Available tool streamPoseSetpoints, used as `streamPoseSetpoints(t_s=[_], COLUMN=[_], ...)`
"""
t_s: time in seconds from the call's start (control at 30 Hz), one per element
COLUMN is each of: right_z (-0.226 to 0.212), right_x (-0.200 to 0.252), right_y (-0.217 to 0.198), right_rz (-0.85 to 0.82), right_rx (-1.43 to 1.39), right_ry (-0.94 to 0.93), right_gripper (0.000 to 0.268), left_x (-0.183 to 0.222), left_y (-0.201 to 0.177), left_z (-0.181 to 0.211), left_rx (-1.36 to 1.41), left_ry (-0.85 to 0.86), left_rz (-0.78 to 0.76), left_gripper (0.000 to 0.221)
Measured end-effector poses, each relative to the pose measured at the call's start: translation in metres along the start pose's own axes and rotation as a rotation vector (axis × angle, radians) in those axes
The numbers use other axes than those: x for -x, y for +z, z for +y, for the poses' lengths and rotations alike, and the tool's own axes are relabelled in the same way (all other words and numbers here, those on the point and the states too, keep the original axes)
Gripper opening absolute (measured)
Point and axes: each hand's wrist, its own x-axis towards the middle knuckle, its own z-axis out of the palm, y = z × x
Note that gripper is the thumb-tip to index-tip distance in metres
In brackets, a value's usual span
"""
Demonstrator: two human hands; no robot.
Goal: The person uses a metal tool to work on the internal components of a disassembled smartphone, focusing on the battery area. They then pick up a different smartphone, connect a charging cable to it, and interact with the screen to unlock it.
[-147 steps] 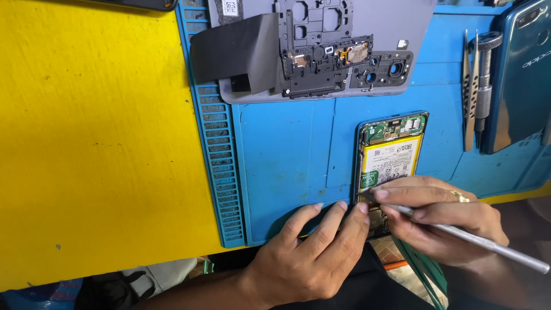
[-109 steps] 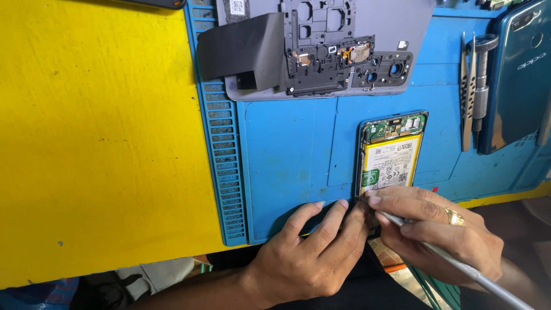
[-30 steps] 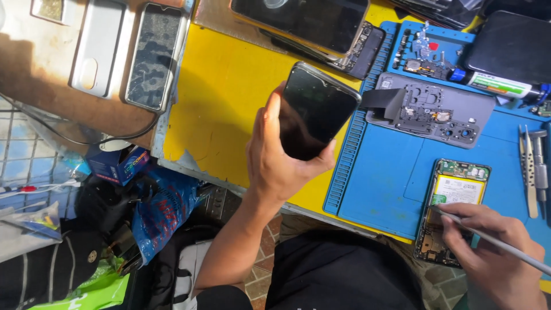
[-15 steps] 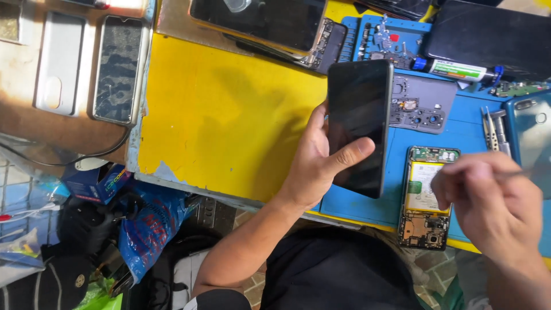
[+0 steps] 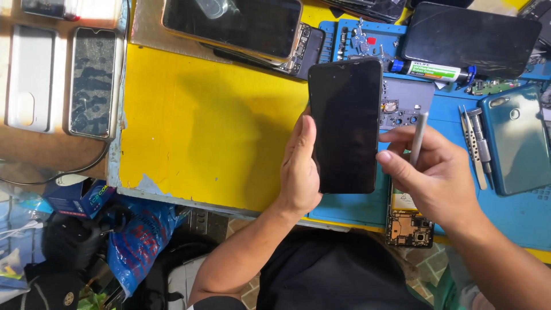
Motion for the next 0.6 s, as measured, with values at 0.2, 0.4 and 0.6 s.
streamPoseSetpoints(t_s=[0.2,0.4,0.6], right_z=[0.012,0.018,0.019], right_x=[0.010,0.011,0.011], right_y=[0.004,0.002,0.003], right_rz=[0.096,0.088,0.078], right_rx=[0.344,0.341,0.326], right_ry=[-0.417,-0.496,-0.589], right_gripper=[0.026,0.027,0.034], left_x=[0.001,-0.011,-0.012], left_y=[-0.011,-0.046,-0.062], left_z=[-0.013,-0.059,-0.070], left_rx=[0.109,0.140,0.067], left_ry=[0.143,0.126,0.247], left_rz=[-0.157,0.077,-0.032], left_gripper=[0.046,0.039,0.037])
